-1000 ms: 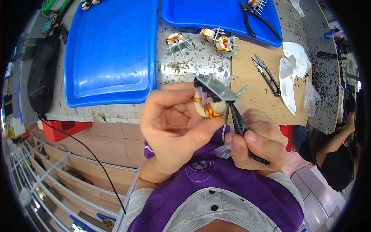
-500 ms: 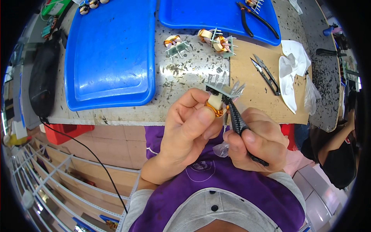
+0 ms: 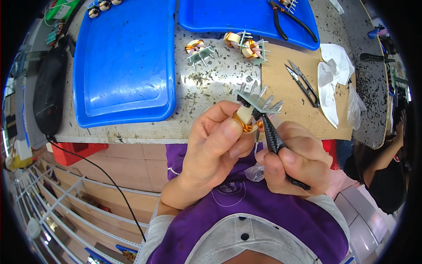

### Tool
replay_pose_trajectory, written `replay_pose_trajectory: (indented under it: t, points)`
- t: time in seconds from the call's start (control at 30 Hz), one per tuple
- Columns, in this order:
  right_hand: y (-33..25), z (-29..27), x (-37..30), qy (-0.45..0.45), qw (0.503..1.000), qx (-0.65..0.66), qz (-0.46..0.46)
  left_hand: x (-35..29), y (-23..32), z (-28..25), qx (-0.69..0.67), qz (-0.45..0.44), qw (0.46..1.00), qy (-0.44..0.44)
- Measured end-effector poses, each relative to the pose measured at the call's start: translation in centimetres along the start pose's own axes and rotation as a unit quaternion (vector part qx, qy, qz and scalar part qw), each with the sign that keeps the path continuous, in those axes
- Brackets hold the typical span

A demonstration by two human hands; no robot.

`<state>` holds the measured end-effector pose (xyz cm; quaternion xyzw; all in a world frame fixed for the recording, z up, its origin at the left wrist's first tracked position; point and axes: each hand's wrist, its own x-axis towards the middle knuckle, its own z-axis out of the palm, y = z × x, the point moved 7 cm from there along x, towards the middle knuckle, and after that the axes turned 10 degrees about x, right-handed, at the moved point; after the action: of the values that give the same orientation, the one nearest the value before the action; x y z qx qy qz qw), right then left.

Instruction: Assembling and inspecting small copper coils and electronic components at a factory workbench.

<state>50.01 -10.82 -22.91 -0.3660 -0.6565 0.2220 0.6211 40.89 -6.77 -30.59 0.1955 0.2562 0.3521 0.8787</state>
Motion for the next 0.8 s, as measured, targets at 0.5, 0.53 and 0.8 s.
replay_pose_trajectory:
  t: [0.5,0.53,0.8]
  points:
    - [0.8,-0.2,-0.2,0.027,1.000,-0.007,0.002,0.6,-0.3,-0.2,0.012,0.001,1.000,-0.008]
    - [0.9,-0.3,-0.2,0.027,1.000,-0.013,0.004,0.6,-0.4,-0.2,0.013,0.000,1.000,-0.006]
    - [0.9,-0.5,-0.3,0.059,0.998,0.010,-0.034,0.7,-0.4,-0.2,0.015,0.010,1.000,-0.018]
